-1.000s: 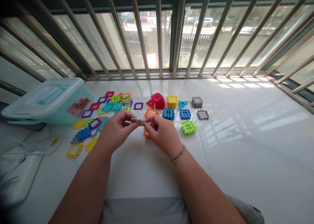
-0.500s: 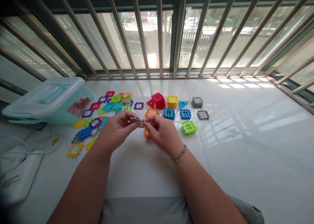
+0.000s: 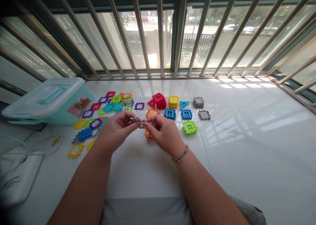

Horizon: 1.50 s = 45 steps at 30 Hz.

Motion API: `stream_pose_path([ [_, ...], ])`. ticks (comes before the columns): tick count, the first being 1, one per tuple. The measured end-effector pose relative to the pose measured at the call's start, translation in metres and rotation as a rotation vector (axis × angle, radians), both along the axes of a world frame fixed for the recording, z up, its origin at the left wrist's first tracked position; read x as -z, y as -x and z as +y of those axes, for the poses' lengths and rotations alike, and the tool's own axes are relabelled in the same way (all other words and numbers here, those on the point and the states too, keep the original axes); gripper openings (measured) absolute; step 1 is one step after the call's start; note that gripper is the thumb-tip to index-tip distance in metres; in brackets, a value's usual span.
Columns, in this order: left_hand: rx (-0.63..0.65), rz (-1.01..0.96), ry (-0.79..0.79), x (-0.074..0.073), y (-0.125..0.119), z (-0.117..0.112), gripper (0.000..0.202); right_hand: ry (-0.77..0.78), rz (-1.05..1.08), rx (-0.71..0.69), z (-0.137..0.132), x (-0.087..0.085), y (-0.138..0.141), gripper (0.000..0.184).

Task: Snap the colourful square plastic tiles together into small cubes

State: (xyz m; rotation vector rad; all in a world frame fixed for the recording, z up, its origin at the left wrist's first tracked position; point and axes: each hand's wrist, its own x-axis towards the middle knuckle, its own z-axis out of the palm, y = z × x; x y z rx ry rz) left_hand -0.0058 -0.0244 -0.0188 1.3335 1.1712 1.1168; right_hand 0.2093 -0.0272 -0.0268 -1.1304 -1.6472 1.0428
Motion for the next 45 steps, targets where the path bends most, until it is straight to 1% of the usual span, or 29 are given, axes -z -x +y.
stream_pose_path([
  [3, 0.007, -0.116, 0.037, -0.002, -0.003, 0.000, 0.041, 0.104, 0.095, -0.041, 0.000, 0.000, 0.002, 0.027],
  [6, -0.059, -0.181, 0.030, -0.003, -0.006, 0.001, 0.044, 0.218, 0.143, -0.126, -0.001, 0.000, 0.004, 0.028],
  [9, -0.116, -0.187, 0.007, -0.004, -0.008, 0.001, 0.044, 0.286, 0.136, -0.209, -0.002, -0.003, 0.004, 0.027],
  [11, -0.120, -0.162, -0.007, -0.006, -0.010, 0.000, 0.043, 0.284, 0.115, -0.227, -0.004, -0.004, 0.004, 0.028],
  [15, -0.036, -0.073, 0.020, -0.008, -0.010, -0.003, 0.040, 0.207, 0.043, -0.251, -0.006, -0.004, 0.003, 0.034],
  [18, 0.008, -0.083, 0.006, -0.008, -0.007, -0.004, 0.040, 0.189, 0.041, -0.196, -0.006, -0.004, 0.002, 0.044],
  [20, 0.033, -0.091, -0.040, -0.008, -0.004, -0.004, 0.046, 0.206, 0.107, -0.132, -0.005, -0.004, 0.000, 0.049],
  [22, 0.078, -0.038, -0.093, -0.007, -0.003, -0.004, 0.060, 0.247, 0.204, -0.101, -0.003, -0.006, -0.001, 0.051],
  [24, 0.124, 0.052, -0.139, -0.008, -0.003, -0.005, 0.072, 0.297, 0.277, -0.125, -0.002, -0.007, -0.001, 0.051],
  [26, 0.156, 0.131, -0.166, -0.008, -0.004, -0.007, 0.071, 0.345, 0.310, -0.187, -0.003, -0.007, -0.001, 0.050],
  [28, 0.176, 0.169, -0.175, -0.008, -0.006, -0.008, 0.069, 0.393, 0.342, -0.246, -0.004, -0.006, 0.001, 0.049],
  [31, 0.184, 0.110, -0.170, -0.008, -0.007, -0.009, 0.080, 0.469, 0.422, -0.275, -0.005, -0.003, 0.002, 0.044],
  [32, 0.191, 0.075, -0.164, -0.007, -0.007, -0.009, 0.081, 0.488, 0.451, -0.272, -0.006, -0.001, 0.002, 0.043],
  [36, 0.232, -0.015, -0.138, -0.007, -0.007, -0.009, 0.069, 0.551, 0.549, -0.286, -0.006, 0.001, 0.002, 0.040],
  [40, 0.237, -0.057, -0.116, -0.008, -0.008, -0.009, 0.067, 0.596, 0.589, -0.332, -0.005, -0.001, 0.003, 0.040],
  [45, 0.205, -0.020, -0.132, -0.011, -0.011, -0.009, 0.067, 0.605, 0.568, -0.357, -0.006, -0.001, 0.002, 0.042],
])
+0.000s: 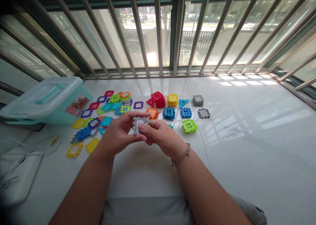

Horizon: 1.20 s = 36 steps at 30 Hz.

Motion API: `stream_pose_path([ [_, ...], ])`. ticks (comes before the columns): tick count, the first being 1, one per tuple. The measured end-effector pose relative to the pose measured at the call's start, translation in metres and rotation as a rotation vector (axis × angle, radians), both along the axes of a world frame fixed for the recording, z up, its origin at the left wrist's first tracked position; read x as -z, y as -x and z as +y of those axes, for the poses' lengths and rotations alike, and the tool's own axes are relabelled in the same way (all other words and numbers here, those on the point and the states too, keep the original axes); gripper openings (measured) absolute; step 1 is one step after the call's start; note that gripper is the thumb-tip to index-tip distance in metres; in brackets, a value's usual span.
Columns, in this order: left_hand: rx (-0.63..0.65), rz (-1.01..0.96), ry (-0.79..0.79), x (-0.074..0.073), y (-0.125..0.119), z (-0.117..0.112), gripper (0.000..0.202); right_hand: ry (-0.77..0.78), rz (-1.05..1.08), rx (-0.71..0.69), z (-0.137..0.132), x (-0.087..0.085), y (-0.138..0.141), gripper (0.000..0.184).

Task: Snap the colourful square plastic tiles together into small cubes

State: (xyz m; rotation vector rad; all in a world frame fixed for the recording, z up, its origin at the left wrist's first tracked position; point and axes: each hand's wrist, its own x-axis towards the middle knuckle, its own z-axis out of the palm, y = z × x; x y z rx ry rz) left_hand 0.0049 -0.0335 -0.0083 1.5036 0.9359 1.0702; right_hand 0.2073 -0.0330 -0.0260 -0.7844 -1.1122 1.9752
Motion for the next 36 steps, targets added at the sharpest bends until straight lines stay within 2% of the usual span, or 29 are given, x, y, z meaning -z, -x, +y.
stream_pose_path([
  [7, 0.001, -0.002, 0.038, -0.003, -0.001, -0.002, 0.069, 0.039, 0.039, 0.064, -0.005, -0.001, 0.003, 0.040],
  [13, -0.002, 0.017, -0.009, -0.003, 0.001, -0.002, 0.066, 0.037, 0.044, 0.091, -0.009, -0.001, 0.007, 0.042],
  [19, 0.116, -0.008, 0.032, -0.003, 0.005, -0.003, 0.071, 0.096, 0.036, -0.013, -0.002, -0.005, -0.006, 0.044],
  [22, 0.151, -0.012, 0.070, -0.002, 0.003, -0.003, 0.068, 0.096, 0.015, 0.003, 0.002, -0.006, -0.011, 0.043],
  [24, 0.078, 0.020, 0.066, 0.000, 0.002, -0.002, 0.057, 0.019, -0.045, 0.058, 0.003, -0.006, -0.011, 0.042],
  [28, -0.138, 0.120, 0.046, 0.005, -0.001, 0.002, 0.038, -0.232, -0.287, 0.208, 0.004, -0.002, -0.006, 0.048],
  [31, -0.180, 0.141, 0.080, 0.005, -0.003, 0.005, 0.035, -0.385, -0.450, 0.280, 0.004, 0.000, -0.003, 0.056],
  [36, -0.207, 0.217, 0.010, 0.002, -0.005, 0.004, 0.030, -0.537, -0.631, 0.318, 0.003, 0.003, -0.003, 0.049],
])
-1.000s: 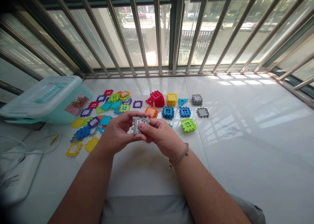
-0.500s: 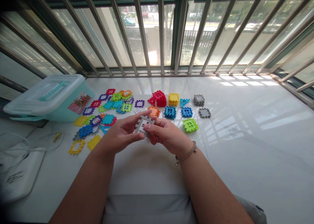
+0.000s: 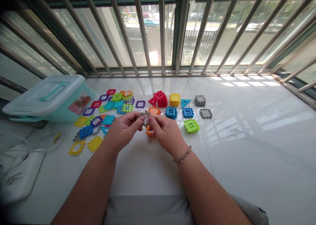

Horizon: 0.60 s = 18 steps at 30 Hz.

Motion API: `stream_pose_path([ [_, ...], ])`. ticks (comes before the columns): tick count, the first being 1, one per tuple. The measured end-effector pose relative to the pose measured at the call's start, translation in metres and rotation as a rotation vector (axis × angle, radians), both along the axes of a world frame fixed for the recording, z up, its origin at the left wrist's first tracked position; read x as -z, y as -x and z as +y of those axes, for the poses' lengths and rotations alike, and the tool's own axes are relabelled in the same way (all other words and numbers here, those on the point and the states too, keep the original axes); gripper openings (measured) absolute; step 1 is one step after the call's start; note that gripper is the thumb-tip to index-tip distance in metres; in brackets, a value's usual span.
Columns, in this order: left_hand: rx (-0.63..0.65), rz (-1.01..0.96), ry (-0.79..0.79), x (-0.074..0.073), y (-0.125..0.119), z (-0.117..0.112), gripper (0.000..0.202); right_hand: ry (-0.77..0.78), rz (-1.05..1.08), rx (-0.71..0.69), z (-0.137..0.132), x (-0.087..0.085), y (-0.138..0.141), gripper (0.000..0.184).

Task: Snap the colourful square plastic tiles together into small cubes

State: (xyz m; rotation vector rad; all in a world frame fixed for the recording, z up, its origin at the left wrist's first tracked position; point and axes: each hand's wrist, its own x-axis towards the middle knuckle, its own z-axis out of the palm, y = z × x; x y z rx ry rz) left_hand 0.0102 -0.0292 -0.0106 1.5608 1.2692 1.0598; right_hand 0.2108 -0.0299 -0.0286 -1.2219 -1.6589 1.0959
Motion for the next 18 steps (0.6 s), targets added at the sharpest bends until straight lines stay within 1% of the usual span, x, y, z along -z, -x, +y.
stream_pose_path([
  [2, -0.013, 0.054, -0.048, 0.0010, 0.0008, 0.0000, 0.029, -0.030, -0.035, 0.016, -0.0006, 0.0015, -0.0002, 0.046],
  [5, -0.028, 0.095, -0.094, 0.0028, 0.0024, 0.0003, 0.030, -0.064, -0.033, 0.034, -0.0017, 0.0028, 0.0011, 0.046],
  [12, -0.039, 0.046, -0.057, 0.0016, 0.0004, -0.0006, 0.033, -0.106, -0.067, 0.086, -0.0038, 0.0000, 0.0049, 0.049],
  [15, -0.031, -0.003, -0.018, 0.0023, -0.0006, -0.0009, 0.033, -0.055, -0.010, 0.083, -0.0042, -0.0002, 0.0069, 0.050],
  [18, -0.014, -0.087, 0.053, 0.0033, -0.0013, -0.0004, 0.034, 0.055, 0.114, 0.057, -0.0047, -0.0009, 0.0088, 0.051],
])
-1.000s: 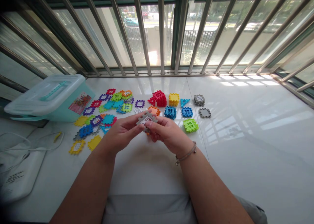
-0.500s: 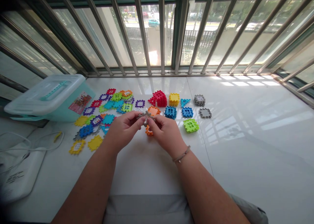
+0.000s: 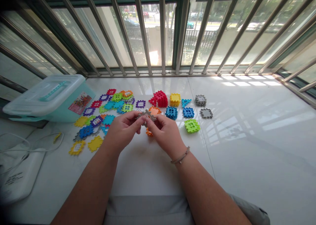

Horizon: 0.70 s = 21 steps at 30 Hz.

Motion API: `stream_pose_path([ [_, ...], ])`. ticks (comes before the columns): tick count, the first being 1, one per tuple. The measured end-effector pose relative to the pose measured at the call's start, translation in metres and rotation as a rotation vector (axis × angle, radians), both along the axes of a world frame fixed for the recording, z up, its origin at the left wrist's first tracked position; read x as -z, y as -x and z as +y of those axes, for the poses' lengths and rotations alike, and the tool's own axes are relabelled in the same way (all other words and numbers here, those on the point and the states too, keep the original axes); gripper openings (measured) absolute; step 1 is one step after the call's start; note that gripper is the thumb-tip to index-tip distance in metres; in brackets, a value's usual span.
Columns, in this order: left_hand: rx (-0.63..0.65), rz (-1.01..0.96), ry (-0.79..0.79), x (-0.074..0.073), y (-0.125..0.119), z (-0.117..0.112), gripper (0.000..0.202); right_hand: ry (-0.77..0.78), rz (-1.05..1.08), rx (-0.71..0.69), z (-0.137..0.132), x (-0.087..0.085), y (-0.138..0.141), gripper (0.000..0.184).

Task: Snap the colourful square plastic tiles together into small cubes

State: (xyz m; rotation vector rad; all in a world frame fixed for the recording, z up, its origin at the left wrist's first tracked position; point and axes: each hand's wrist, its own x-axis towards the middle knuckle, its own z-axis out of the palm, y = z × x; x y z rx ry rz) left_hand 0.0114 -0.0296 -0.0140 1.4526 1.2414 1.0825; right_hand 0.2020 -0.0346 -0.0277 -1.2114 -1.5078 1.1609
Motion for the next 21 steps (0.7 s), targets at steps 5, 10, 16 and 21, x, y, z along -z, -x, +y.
stream_pose_path([
  [5, -0.008, -0.194, 0.059, 0.002, -0.005, 0.002, 0.042, 0.093, 0.185, -0.001, 0.001, -0.002, 0.001, 0.053],
  [10, -0.010, -0.275, 0.076, 0.004, -0.007, 0.002, 0.042, 0.105, 0.243, -0.016, 0.005, 0.004, 0.000, 0.048],
  [16, 0.023, -0.206, 0.072, 0.002, -0.003, 0.000, 0.044, 0.031, 0.189, -0.006, 0.004, 0.007, -0.001, 0.042],
  [21, 0.000, -0.121, -0.023, 0.002, -0.004, -0.003, 0.037, 0.053, 0.232, 0.035, 0.001, 0.005, -0.002, 0.043],
])
